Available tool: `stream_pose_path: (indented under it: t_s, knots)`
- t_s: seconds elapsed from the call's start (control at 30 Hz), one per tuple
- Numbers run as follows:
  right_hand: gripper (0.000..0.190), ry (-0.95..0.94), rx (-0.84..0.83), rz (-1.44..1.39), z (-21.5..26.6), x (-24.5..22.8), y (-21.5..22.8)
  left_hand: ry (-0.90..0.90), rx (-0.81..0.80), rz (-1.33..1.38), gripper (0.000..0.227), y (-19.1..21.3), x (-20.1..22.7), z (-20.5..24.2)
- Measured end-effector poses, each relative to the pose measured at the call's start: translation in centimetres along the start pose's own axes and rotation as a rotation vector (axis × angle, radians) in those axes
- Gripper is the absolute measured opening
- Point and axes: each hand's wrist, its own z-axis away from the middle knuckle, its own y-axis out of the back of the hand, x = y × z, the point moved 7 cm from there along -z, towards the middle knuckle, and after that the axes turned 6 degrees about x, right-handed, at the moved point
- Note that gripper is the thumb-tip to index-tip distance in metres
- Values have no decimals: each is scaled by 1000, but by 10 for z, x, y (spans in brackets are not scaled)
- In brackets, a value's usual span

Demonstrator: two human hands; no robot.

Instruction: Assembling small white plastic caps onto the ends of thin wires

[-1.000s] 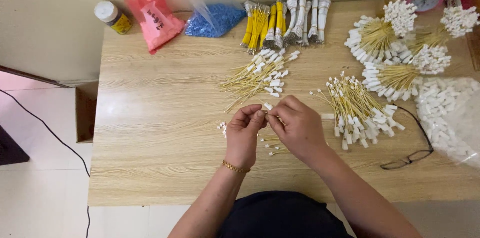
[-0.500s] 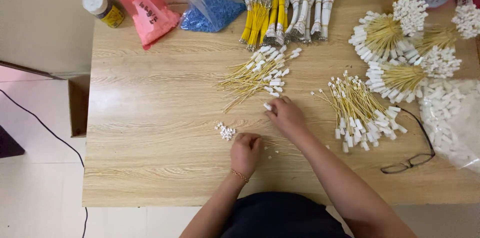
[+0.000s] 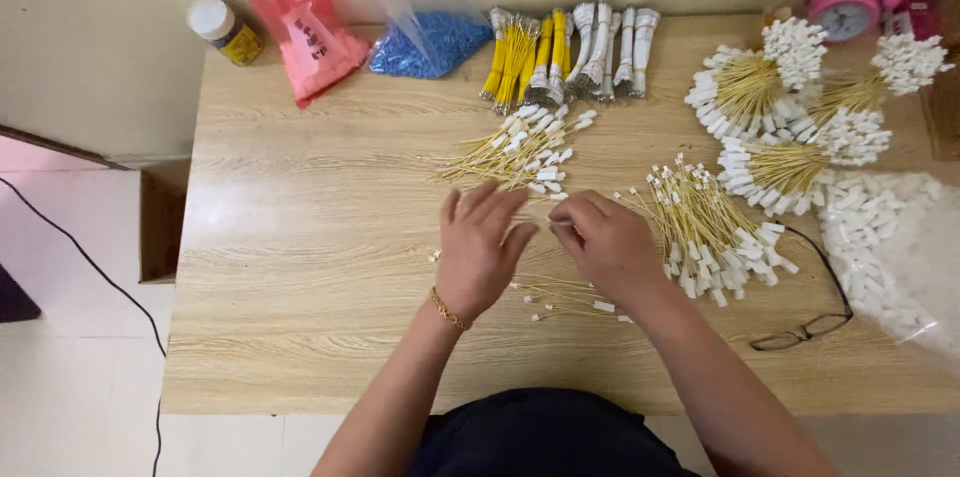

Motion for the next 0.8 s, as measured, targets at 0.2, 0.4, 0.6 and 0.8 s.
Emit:
stream_pose_path:
  t_s: [0.2,0.4,0.6,0.8]
  knots:
    - [14,-52,-20,-271,-17,-33,69,168,-248,453,11,2,10,-9]
    - [16,-295,-6,-408,-10,-9,121,523,-145,693,14,25,-36,14]
    - [23,-263,-175,-343,-24,-43,109,515,-91,821,11,28,-31,31]
    - [10,-365,-270,-679,-10,-46,32,561,-35,806,10,5,-12,50]
